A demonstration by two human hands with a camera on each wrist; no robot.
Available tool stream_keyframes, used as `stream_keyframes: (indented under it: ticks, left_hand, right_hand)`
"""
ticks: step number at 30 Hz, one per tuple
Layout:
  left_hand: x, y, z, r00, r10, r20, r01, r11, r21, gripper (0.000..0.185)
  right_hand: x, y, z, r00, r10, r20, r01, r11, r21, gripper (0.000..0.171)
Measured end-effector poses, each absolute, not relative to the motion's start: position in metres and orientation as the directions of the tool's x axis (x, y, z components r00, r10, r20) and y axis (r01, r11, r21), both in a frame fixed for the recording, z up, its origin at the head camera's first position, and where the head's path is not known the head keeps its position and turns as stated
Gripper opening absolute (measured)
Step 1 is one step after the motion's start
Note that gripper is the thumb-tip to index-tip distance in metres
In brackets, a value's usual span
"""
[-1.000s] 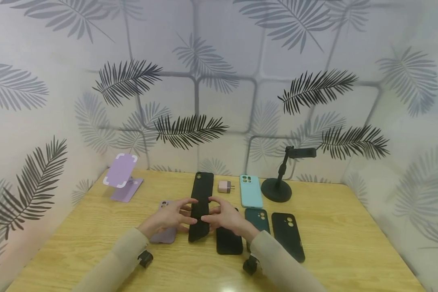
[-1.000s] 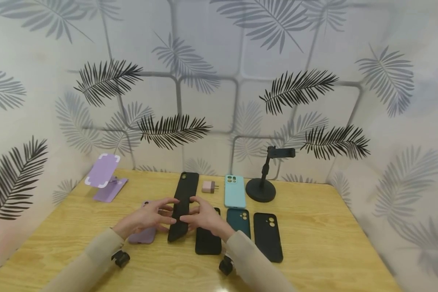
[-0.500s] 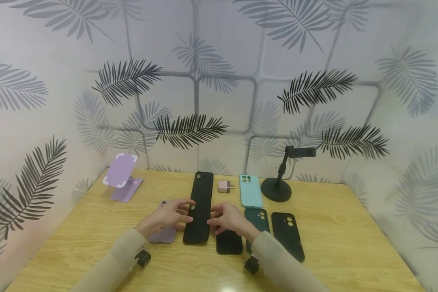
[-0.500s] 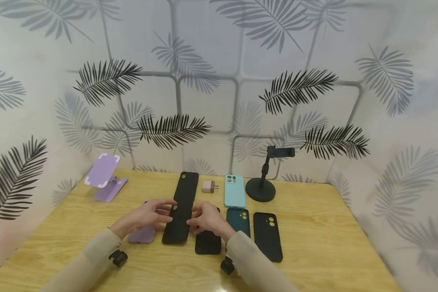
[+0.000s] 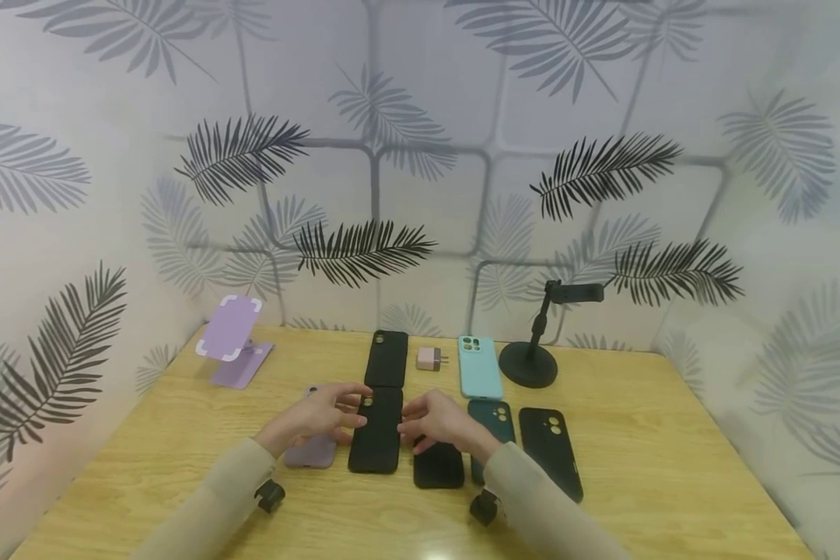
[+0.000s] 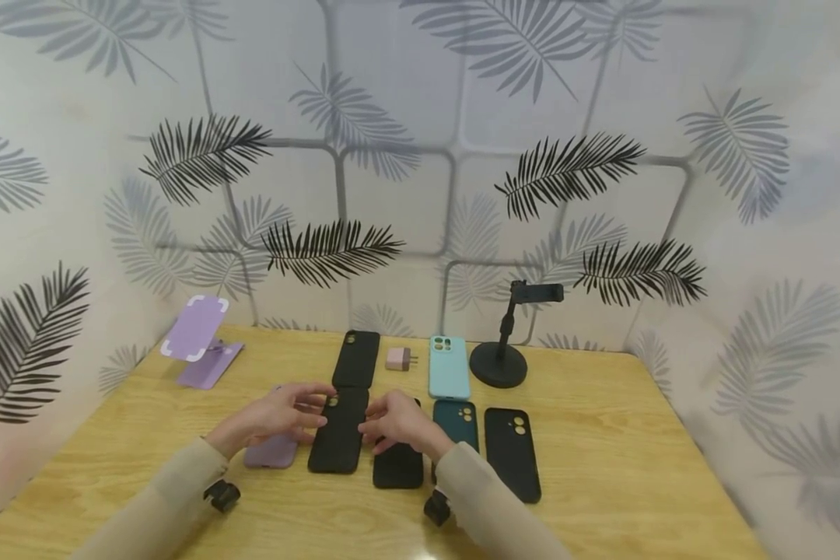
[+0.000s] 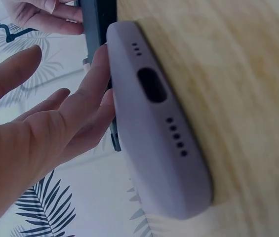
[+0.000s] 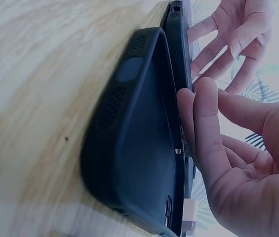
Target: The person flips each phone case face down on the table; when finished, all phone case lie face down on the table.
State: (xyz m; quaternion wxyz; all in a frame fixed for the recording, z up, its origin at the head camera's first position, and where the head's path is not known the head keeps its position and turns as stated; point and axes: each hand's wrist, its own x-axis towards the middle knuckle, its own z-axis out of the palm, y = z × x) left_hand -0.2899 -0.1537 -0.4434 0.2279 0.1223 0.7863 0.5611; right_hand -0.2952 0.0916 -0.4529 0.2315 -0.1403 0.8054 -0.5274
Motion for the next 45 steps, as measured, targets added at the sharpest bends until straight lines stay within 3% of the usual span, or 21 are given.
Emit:
stream_keyframes:
  ticks: [10, 17, 27, 35, 45]
  left_hand:
    - [-0.291, -0.159, -0.443, -0.861, 0.454, -0.231, -0.065, 0.351, 0.934, 0.054]
    - [-0.291, -0.161, -0.435, -0.889, 0.403, -0.218, -0.063, 0.364, 0.929, 0.049]
    - [-0.294, -0.14, -0.438, -0.912, 0.386, -0.14, 0.025, 0.393, 0.919, 0.04]
    - [-0.294, -0.115, -0.439, -0.9, 0.419, -0.119, 0.037, 0.346, 0.937, 0.039]
    - [-0.286, -0.091, -0.443, -0.852, 0.507, -0.13, 0.027, 0.292, 0.956, 0.041]
  right_hand:
    - [-0.293, 0.088, -0.452, -0.842, -0.487, -0.234, 0.026, 0.395, -0.918, 0.042]
    - [-0.295, 0.091, -0.45, -0.826, -0.513, -0.236, 0.038, 0.367, -0.93, 0.044]
    - [-0.301, 0.121, -0.443, -0.834, -0.509, -0.213, 0.033, 0.339, -0.94, 0.04]
    - [-0.304, 0.152, -0.437, -0.824, -0.536, -0.182, 0.005, 0.314, -0.949, 0.046]
    - [-0.297, 0.18, -0.436, -0.857, -0.476, -0.197, 0.017, 0.356, -0.934, 0.046]
